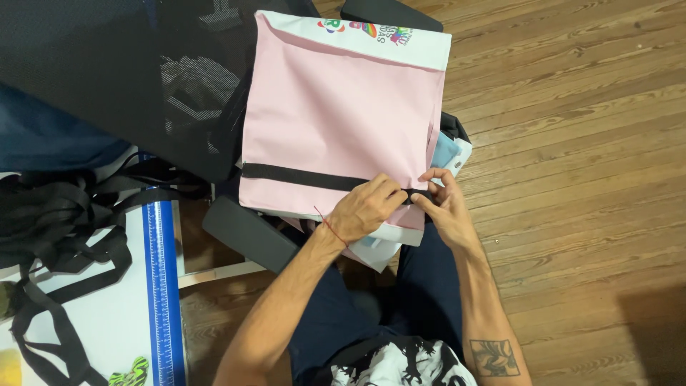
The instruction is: Manually aligning and preparing a pink tote bag and its black straps for assembly or finishing.
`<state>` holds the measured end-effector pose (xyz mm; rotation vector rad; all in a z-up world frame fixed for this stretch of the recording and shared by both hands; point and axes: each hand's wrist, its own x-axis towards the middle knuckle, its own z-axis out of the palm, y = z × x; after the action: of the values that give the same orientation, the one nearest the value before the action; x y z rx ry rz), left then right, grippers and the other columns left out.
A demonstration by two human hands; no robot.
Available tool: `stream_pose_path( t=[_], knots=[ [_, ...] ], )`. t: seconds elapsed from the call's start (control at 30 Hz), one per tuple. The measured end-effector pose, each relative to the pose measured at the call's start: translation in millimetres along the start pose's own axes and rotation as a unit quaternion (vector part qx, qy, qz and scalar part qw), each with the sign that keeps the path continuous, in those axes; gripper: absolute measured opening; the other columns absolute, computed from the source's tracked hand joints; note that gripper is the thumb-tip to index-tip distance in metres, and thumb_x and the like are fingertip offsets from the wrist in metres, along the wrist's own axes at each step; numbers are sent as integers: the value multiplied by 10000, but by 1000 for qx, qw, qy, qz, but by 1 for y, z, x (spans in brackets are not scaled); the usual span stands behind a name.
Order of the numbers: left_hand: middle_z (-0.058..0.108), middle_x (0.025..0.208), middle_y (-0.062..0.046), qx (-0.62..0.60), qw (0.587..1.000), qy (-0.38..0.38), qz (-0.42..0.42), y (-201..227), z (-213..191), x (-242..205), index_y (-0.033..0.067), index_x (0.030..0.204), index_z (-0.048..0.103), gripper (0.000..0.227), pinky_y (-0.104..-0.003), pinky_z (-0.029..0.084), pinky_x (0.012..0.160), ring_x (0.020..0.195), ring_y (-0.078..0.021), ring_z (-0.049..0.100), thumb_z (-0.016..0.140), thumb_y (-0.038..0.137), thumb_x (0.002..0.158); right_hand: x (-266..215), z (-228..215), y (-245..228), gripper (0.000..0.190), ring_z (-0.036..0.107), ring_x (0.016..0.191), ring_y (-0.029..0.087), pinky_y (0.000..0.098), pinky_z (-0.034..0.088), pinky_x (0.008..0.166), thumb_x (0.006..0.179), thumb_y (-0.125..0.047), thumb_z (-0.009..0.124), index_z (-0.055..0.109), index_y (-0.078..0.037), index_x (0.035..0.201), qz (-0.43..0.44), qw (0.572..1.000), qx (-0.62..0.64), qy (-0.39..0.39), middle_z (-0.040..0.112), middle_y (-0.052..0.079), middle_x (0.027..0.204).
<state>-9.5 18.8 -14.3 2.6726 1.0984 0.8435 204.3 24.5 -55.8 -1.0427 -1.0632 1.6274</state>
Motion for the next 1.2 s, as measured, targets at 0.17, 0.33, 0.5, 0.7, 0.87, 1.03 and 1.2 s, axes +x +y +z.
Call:
stream_pose_path(
  t=[0.17, 0.33, 0.5, 0.7, 0.87, 1.03, 1.2],
  knots=[
    [632, 1049, -127, -39, 998, 38, 1, 9, -10, 9, -23, 1081, 666, 195, -361, 575, 840, 1005, -281, 630, 624, 23, 896, 3, -2, -3, 368, 635, 830, 79, 221, 499, 674, 918, 84, 669, 507, -72, 1209, 4, 999, 32, -8, 680, 42, 960],
    [633, 1055, -130, -52, 989, 121, -68, 20, -3, 12, -3, 1081, 671, 232, -397, 566, 870, 1004, -304, 631, 635, -26, 853, 7, -9, 17, 351, 652, 820, 92, 222, 498, 682, 914, 94, 656, 521, -78, 1189, 32, 992, 123, 6, 699, 50, 941],
    [643, 1043, -107, -76, 990, 97, -69, 13, -9, 15, 3, 1076, 679, 213, -375, 569, 841, 978, -287, 639, 638, -19, 868, 10, -14, 26, 353, 620, 843, 69, 218, 487, 709, 922, 85, 670, 522, -97, 1186, -6, 995, 95, -10, 665, 22, 954],
    [630, 1008, -113, -26, 999, 31, -3, -1, -10, 20, -9, 1055, 677, 205, -374, 563, 812, 970, -287, 630, 602, 53, 875, 15, -27, 35, 384, 505, 833, 50, 214, 417, 687, 914, 92, 715, 522, -98, 1186, -31, 998, -55, 11, 532, -13, 938],
    [630, 993, -104, -77, 997, 16, -2, 0, -16, 18, -4, 1061, 687, 175, -351, 566, 807, 947, -264, 618, 600, 48, 919, 12, -17, 11, 334, 566, 854, 68, 215, 453, 709, 906, 86, 672, 510, -100, 1132, -15, 1000, 6, -18, 601, 3, 944],
    [632, 993, -88, -83, 996, 25, 1, -3, -13, 14, -1, 1069, 687, 173, -348, 565, 828, 961, -254, 621, 608, 67, 931, 15, -14, 6, 319, 591, 851, 74, 223, 471, 697, 896, 78, 654, 502, -107, 1107, 0, 999, 32, -38, 620, 8, 944],
    [643, 998, -82, -74, 997, -3, -14, -12, -3, 19, 25, 1073, 697, 176, -339, 562, 840, 979, -251, 624, 603, 55, 927, 22, -24, 11, 335, 514, 791, 49, 207, 400, 645, 892, 61, 691, 505, -111, 1110, -3, 999, -36, -37, 577, -7, 924]
  ],
)
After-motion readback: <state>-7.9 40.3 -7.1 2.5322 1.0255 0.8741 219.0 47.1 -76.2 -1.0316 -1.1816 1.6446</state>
